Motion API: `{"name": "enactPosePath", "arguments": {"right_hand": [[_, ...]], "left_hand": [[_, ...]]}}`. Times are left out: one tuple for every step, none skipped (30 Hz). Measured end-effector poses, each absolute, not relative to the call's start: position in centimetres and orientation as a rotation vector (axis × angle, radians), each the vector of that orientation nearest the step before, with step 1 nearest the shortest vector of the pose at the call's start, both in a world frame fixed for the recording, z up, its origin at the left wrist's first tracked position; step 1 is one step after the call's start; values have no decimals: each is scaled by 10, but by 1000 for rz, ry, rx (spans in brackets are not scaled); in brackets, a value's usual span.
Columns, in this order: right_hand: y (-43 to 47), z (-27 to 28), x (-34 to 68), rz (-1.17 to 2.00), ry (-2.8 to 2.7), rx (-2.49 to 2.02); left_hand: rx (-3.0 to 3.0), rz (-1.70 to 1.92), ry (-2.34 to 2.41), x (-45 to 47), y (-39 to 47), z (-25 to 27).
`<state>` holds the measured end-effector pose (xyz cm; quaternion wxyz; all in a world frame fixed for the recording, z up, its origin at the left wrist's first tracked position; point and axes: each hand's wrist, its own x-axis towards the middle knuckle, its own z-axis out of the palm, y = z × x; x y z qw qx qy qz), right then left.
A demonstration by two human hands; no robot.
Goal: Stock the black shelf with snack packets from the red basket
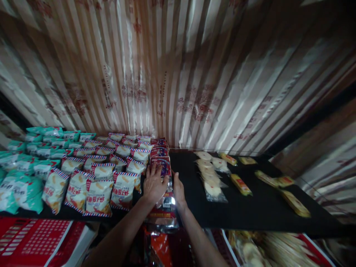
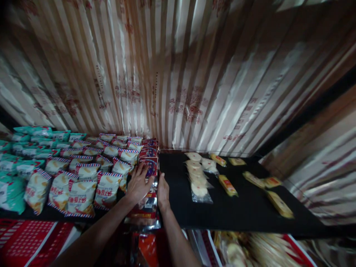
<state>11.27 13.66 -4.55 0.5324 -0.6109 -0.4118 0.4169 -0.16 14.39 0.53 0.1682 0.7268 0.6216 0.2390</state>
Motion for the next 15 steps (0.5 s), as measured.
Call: {"name": "enactPosePath", "arguments": {"right_hand": [[136,-45,109,987,-973,-1464],[135,-45,105,978,-962,-1464],[134,-45,101,970,-950,-1462],[133,-46,99,964,-943,-1459],[133,-47,98,959,-942,-1459],[132,-48,98,949,-947,-1463],[133,-49,99,934,-955,-1469],[134,-51,103,912,-963,-1477],[137,-53,107,884,-967,-1488],[141,-55,113,852,-966,-1497],[146,-58,118,818,-959,-1503],[153,-60,124,789,-953,-1506],[161,-62,130,765,-951,-1504],[171,-64,134,744,-957,-1495],[181,-66,138,713,-977,-1481]], "left_hand": [[2065,672,1775,-2,144,5],[2062,661,1778,-3,145,6],[2057,650,1781,-4,145,7],[2053,640,1782,-5,145,8],[2050,636,1783,-6,145,9],[2050,635,1783,-6,144,11],[2050,638,1783,-6,144,12],[2052,639,1780,-6,143,12],[2053,639,1779,-6,143,13],[2053,638,1782,-5,143,13],[2051,638,1790,-4,143,13],[2048,636,1803,-4,142,13],[2045,632,1816,-3,142,13],[2042,624,1833,-2,142,13],[2038,614,1850,-2,142,14]]}}
